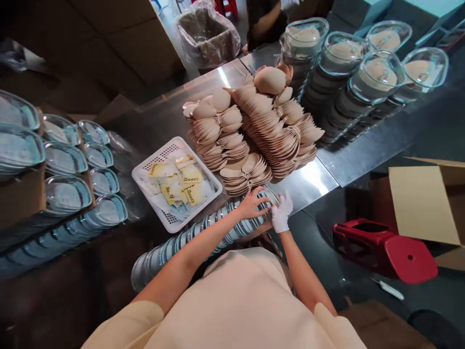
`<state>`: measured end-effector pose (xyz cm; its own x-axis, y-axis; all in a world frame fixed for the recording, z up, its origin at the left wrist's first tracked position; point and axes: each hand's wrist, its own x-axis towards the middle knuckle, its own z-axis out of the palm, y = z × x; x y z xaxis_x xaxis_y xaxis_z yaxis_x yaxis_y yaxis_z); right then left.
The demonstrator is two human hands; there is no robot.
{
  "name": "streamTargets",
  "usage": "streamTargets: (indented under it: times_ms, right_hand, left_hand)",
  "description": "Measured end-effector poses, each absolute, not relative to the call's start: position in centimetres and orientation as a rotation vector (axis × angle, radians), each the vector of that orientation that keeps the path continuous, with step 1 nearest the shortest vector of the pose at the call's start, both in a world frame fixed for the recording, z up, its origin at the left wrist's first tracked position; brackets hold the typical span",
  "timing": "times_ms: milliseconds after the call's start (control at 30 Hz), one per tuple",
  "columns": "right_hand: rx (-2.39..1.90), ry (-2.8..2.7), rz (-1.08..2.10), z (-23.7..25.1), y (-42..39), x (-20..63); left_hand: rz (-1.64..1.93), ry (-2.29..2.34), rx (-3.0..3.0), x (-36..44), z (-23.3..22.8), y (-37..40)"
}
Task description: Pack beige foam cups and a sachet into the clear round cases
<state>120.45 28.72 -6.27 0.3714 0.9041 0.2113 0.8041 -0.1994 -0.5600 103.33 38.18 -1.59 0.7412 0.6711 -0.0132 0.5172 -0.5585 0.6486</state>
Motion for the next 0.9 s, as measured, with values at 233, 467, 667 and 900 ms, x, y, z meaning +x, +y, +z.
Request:
streamTargets:
  times_ms: [233, 467, 667, 900]
  right_hand:
    - [-1.807, -1.552, 0.252, -2.4, 36.9, 120.3]
    - [-1.828, -2.67, 0.686, 1.2, 50.4, 108.7]
    - [-1.947, -2.429, 0.649, 2.3, 49.3, 110.5]
    - [-1.138, -1.84, 1.03, 5.4, 36.4, 116.5]
  left_hand:
    - [0.797, 1.227, 2.077, 100.5, -1.8, 39.9]
    - [0.231, 2.275, 1.564, 86.7, -0.7, 43.6]
    - [0.126, 2.151, 1.661, 82.9, 0.2, 43.8]
    - [0.925, 1.809, 0.875, 85.0, 2.2, 40.7]
